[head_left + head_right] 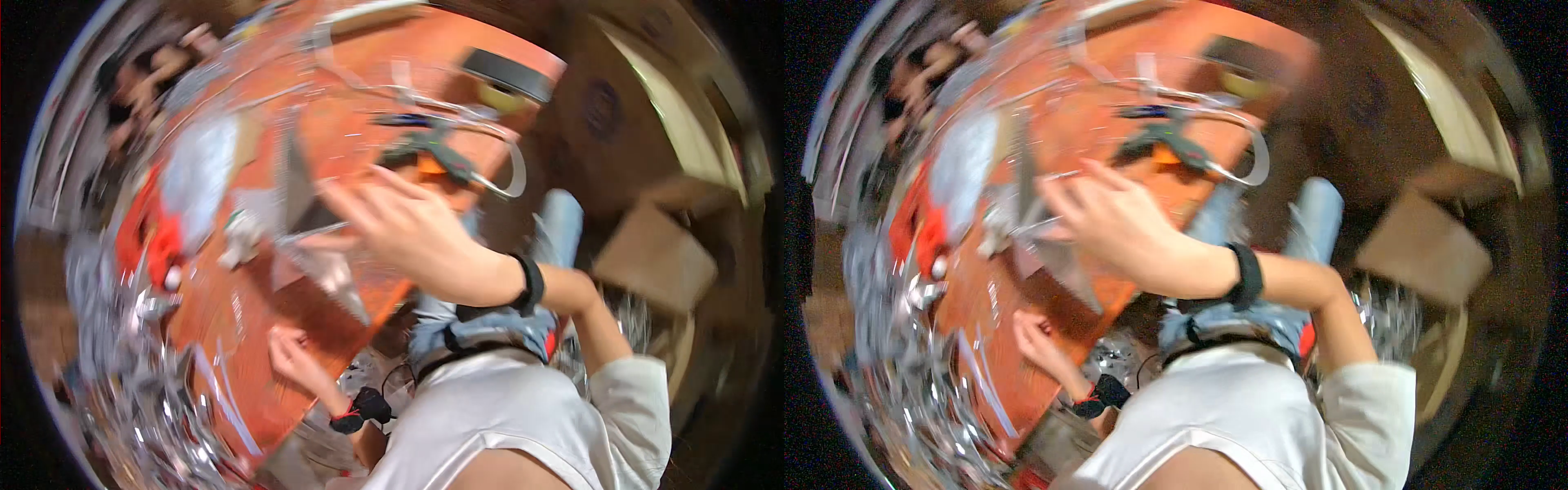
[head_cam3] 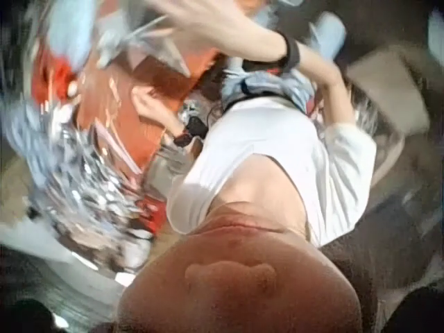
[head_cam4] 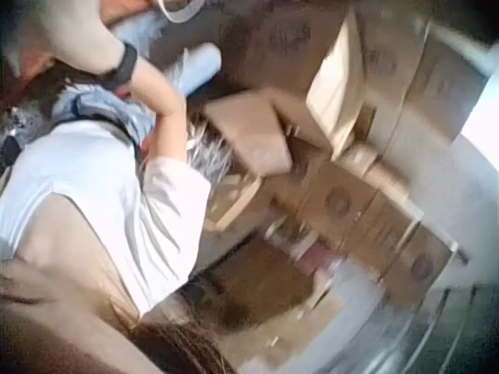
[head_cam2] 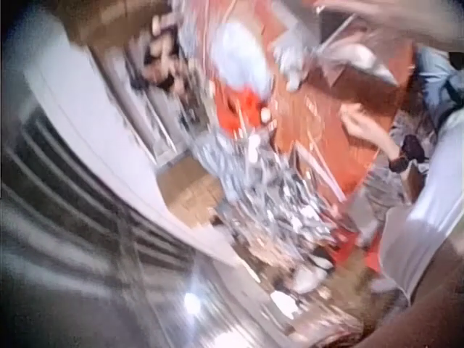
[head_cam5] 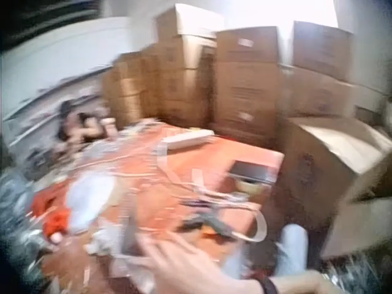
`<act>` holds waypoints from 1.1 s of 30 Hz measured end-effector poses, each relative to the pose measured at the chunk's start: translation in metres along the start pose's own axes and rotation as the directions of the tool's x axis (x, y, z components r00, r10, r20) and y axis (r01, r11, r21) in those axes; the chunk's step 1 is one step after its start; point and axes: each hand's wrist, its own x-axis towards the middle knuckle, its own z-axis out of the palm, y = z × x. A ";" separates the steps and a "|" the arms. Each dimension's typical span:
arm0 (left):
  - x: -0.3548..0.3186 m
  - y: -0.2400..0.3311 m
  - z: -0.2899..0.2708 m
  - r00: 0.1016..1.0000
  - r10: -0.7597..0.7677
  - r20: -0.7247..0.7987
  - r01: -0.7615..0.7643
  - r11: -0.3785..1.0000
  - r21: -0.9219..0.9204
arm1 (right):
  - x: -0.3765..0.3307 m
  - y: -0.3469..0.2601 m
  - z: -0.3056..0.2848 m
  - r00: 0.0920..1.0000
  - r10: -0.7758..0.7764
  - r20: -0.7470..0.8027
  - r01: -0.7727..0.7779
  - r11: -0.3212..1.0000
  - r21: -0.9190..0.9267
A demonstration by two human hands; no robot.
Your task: Assembling and gluing silver decorative stars at a workbench.
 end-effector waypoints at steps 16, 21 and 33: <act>0.000 0.094 0.090 0.710 0.491 0.504 -0.609 0.788 0.091 | -0.347 -0.050 -0.164 -0.218 0.961 -0.171 -0.713 -0.037 0.700; -0.013 0.108 0.119 0.631 0.470 0.618 -0.579 0.815 -0.029 | -0.557 -0.103 -0.088 -0.558 0.710 -0.430 -0.708 -0.138 0.692; -0.011 0.107 0.125 0.542 0.400 0.739 -0.624 0.780 0.036 | -0.618 -0.106 -0.016 -0.481 0.840 0.251 -0.826 -0.531 0.192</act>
